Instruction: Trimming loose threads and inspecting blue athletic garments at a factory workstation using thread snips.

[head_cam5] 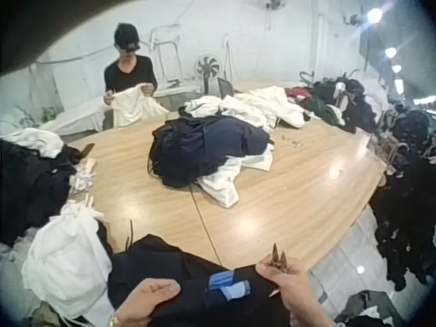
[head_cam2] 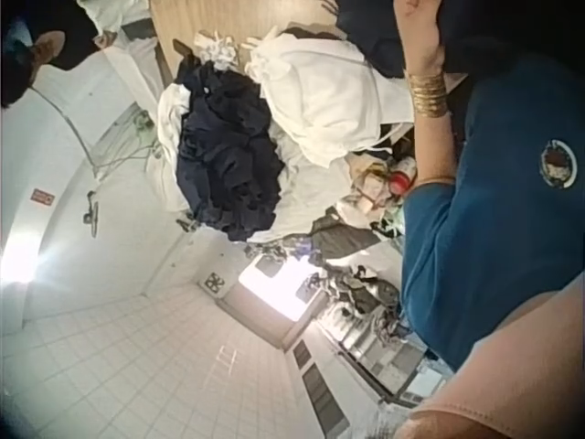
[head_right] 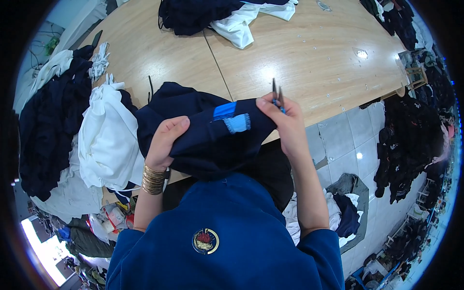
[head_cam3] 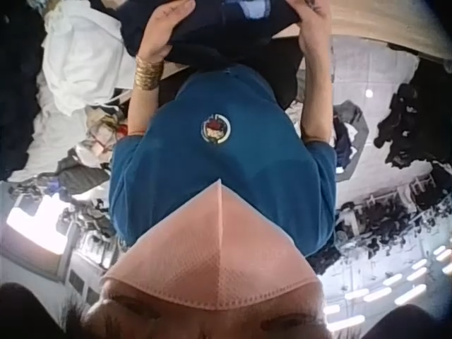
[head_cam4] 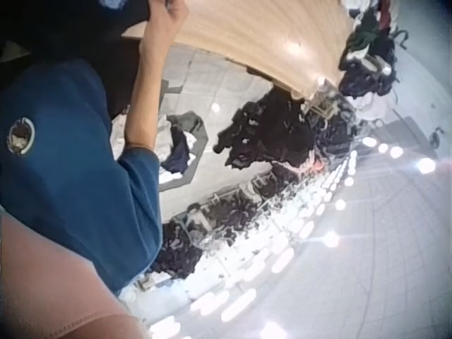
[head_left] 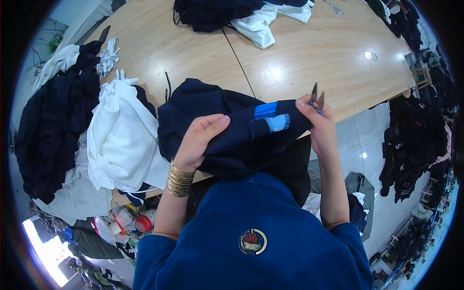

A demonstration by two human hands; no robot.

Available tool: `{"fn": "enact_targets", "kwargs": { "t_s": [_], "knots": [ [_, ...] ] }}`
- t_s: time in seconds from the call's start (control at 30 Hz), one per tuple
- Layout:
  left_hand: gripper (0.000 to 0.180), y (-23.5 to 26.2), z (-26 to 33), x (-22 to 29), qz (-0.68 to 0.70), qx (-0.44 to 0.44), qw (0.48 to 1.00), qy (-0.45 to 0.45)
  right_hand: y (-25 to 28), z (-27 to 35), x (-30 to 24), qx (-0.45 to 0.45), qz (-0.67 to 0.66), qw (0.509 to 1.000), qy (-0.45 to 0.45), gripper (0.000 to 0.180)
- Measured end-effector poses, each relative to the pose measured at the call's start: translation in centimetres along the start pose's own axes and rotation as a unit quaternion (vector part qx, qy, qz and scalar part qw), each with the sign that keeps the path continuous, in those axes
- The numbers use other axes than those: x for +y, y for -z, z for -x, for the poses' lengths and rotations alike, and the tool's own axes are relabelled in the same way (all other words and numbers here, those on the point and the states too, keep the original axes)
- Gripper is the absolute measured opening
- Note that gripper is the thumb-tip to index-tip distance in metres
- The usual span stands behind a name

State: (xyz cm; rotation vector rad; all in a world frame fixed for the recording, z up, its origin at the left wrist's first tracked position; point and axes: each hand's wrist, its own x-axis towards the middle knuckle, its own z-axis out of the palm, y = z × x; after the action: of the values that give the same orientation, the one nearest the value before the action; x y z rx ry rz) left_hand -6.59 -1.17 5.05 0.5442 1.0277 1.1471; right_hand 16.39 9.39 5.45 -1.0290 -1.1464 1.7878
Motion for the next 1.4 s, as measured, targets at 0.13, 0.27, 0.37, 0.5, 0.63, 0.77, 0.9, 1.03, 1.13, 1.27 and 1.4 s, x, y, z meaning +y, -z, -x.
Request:
{"fn": "enact_targets", "kwargs": {
  "t_s": [0.13,0.27,0.37,0.5,0.63,0.77,0.9,1.03,1.13,1.27,1.4],
  "knots": [
    [0.022,0.8,0.6,0.6,-0.061,0.007,0.996,-0.057,0.5,0.1,-0.6,0.012,0.015,1.0,0.006,0.008],
    [0.021,0.8,1.0,1.1,-0.123,0.014,0.989,-0.081,0.1,0.2,-0.6,0.013,0.026,0.999,0.019,0.008],
    [0.019,0.7,1.2,1.4,-0.134,0.008,0.988,-0.081,0.1,0.4,-0.9,0.01,0.026,0.999,0.02,0.008],
    [0.018,1.0,1.3,1.4,-0.161,0.004,0.983,-0.083,0.2,0.5,-1.1,-0.001,0.027,0.999,0.02,0.008],
    [0.019,-0.5,0.8,1.1,-0.183,-0.02,0.979,-0.085,-0.7,0.8,-1.2,-0.013,0.0,1.0,0.016,0.007],
    [0.019,-2.4,-0.2,0.6,-0.175,-0.037,0.98,-0.085,-1.0,0.7,-1.5,-0.037,-0.004,0.999,0.031,0.007],
    [0.023,-2.7,-0.4,0.8,-0.167,-0.044,0.982,-0.079,-0.3,0.2,-1.0,0.014,0.194,0.975,0.109,0.012],
    [0.018,-3.0,-0.3,0.4,-0.185,-0.023,0.976,-0.115,-2.6,1.7,-2.0,0.102,0.416,0.849,0.309,0.026],
    [0.012,-3.9,0.0,0.7,-0.176,-0.005,0.975,-0.133,-2.1,3.2,-2.8,0.002,0.519,0.794,0.317,0.034],
    [0.015,-4.1,0.0,0.4,-0.165,0.01,0.978,-0.126,-2.4,4.1,-2.3,-0.025,0.546,0.776,0.314,0.031],
    [0.016,-4.5,0.2,0.4,-0.176,0.005,0.975,-0.137,-2.4,4.3,-1.9,-0.026,0.563,0.762,0.32,0.029]
  ]
}}
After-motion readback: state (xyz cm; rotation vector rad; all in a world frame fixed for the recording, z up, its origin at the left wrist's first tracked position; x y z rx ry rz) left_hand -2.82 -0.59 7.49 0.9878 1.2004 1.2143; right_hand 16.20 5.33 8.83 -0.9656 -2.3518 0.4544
